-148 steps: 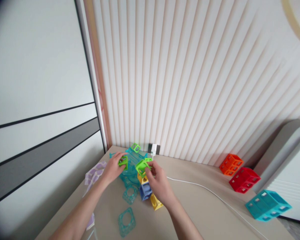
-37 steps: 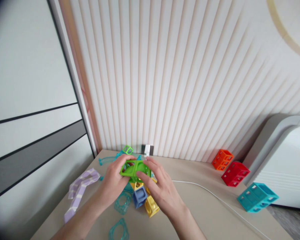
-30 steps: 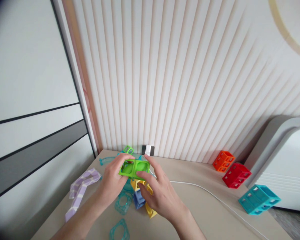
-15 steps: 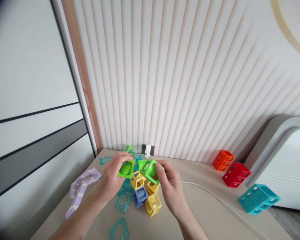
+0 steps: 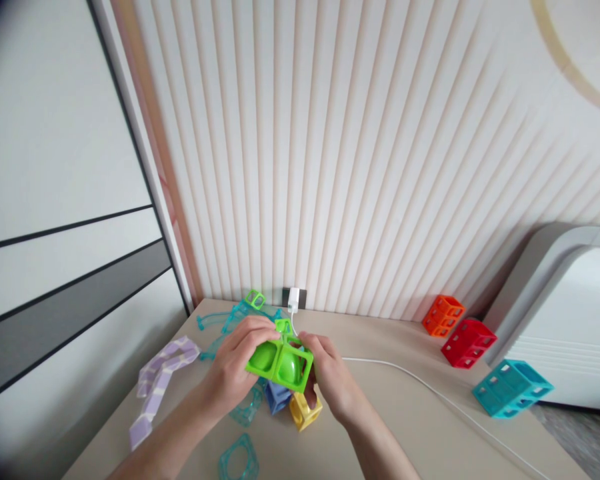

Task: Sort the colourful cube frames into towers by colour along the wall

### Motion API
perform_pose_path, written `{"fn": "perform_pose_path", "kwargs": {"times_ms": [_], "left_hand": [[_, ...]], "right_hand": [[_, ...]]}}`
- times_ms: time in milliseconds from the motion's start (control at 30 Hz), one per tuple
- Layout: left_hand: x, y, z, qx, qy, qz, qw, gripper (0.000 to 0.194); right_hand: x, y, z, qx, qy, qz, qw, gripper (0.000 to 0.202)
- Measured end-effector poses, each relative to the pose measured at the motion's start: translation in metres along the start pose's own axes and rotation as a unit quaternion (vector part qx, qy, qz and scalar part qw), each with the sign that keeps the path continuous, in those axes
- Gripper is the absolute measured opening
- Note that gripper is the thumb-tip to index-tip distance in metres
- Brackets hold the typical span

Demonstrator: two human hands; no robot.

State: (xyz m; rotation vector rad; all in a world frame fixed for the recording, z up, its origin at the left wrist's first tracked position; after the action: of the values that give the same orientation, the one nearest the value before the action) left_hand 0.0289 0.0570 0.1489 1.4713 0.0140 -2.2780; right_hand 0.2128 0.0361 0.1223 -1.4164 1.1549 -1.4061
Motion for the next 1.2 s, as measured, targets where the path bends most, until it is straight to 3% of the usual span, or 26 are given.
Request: {"fn": "perform_pose_path", "kwargs": {"times_ms": [167, 300, 433, 567, 667, 967, 1100, 1200], "left_hand": [[0.001, 0.000, 0.000, -0.006, 0.004, -0.017, 1.000, 0.030], [0.001, 0.001, 0.001, -0.022, 0.014, -0.032, 0.999, 0.026], [0.002, -0.003, 0.000, -0.046, 0.032, 0.013, 0.998, 0.024], [0.002, -0.003, -0.001, -0.062, 0.042, 0.044, 0.996, 0.021], [0.003, -0.001, -0.001, -0.065, 0.048, 0.038, 0.996, 0.019], [0.003, 0.000, 0.002, -0.071, 0.069, -0.013, 0.995, 0.017], [0.007, -0.005, 0.003, -0.067, 0.051, -0.002, 0.996, 0.019], [0.008, -0.008, 0.004, -0.098, 0.006, 0.003, 0.995, 0.023]], "right_hand": [[-0.001, 0.000, -0.005, 0.010, -0.022, -0.004, 1.000, 0.043], [0.002, -0.006, -0.010, 0.029, -0.045, 0.011, 0.998, 0.053], [0.011, -0.020, -0.009, 0.042, -0.082, 0.088, 0.992, 0.072], [0.018, -0.026, -0.007, 0.091, -0.033, 0.186, 0.978, 0.062], [0.016, -0.021, -0.012, 0.077, -0.017, 0.187, 0.979, 0.063], [0.016, -0.015, -0.020, 0.039, -0.048, 0.205, 0.977, 0.055], [0.017, -0.014, -0.021, 0.006, -0.093, 0.205, 0.974, 0.053], [0.016, -0.012, -0.019, 0.008, -0.108, 0.208, 0.972, 0.051]]}}
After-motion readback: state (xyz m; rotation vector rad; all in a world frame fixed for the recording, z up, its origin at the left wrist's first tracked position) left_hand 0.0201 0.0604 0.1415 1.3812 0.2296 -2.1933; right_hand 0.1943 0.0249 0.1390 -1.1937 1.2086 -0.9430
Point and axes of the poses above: each hand's wrist, its own x-axis away from the middle knuckle, its own z-axis out of the back of the hand, y = z × x, the point moved 2 cm from there along -x, towards the middle knuckle, and after that the axes turned 3 degrees about -x, right-handed, at the moved point
